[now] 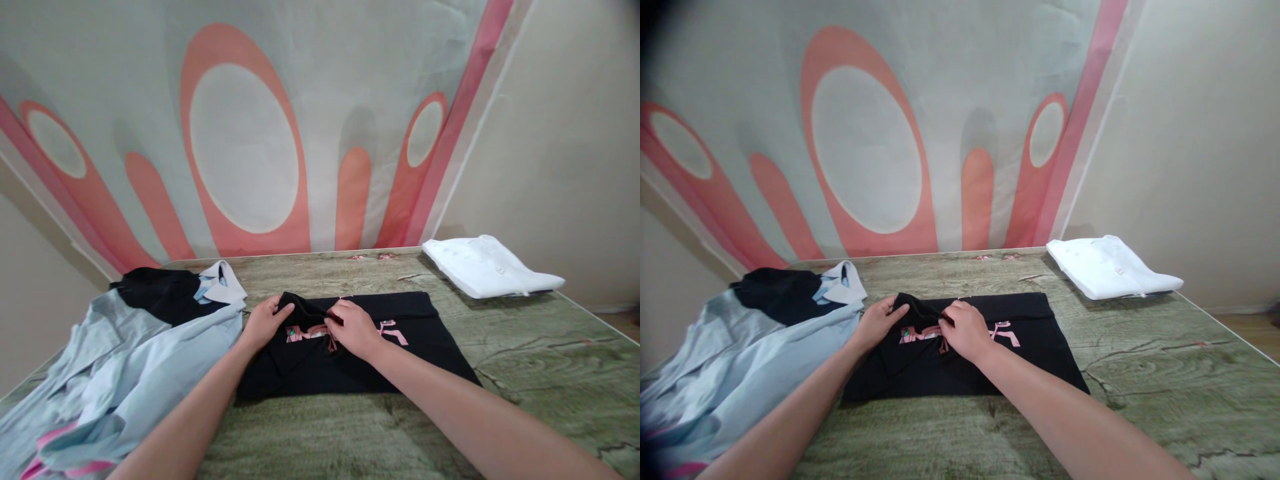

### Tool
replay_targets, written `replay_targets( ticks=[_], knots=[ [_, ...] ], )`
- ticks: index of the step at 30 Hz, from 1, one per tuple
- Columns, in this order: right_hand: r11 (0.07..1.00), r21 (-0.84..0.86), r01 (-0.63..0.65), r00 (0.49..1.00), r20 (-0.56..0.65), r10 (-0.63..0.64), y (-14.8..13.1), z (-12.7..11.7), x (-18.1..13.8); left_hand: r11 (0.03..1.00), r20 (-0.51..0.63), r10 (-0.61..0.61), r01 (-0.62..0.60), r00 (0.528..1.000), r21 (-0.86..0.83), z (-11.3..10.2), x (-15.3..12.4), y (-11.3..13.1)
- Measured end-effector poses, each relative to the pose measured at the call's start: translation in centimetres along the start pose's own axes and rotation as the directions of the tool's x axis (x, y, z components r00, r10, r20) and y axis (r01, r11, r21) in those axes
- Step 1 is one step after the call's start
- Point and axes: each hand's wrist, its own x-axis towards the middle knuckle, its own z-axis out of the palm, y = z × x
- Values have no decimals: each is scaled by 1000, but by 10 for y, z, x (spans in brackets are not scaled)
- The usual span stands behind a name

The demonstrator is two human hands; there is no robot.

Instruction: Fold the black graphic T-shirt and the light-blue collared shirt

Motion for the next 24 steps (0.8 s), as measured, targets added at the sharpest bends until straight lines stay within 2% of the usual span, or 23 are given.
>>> replay_targets(
  ticks=[5,10,16,20,24],
  knots=[
    [998,15,-60,998,4,60,3,1,4,996,58,3,2,998,-88,-6,-2,-4],
    [991,-76,-106,994,-31,104,0,2,2,998,-62,12,-8,998,67,-10,0,-13],
    [984,-124,-125,991,-53,119,-4,0,1,993,-35,21,-17,999,115,-11,-1,-11],
    [991,-124,-54,999,-17,52,-4,-1,0,1000,70,-14,14,997,11,-14,-3,-8],
    [985,-169,-19,1000,-7,18,-3,0,0,992,206,50,-25,977,-123,-18,-4,-8]
  ],
)
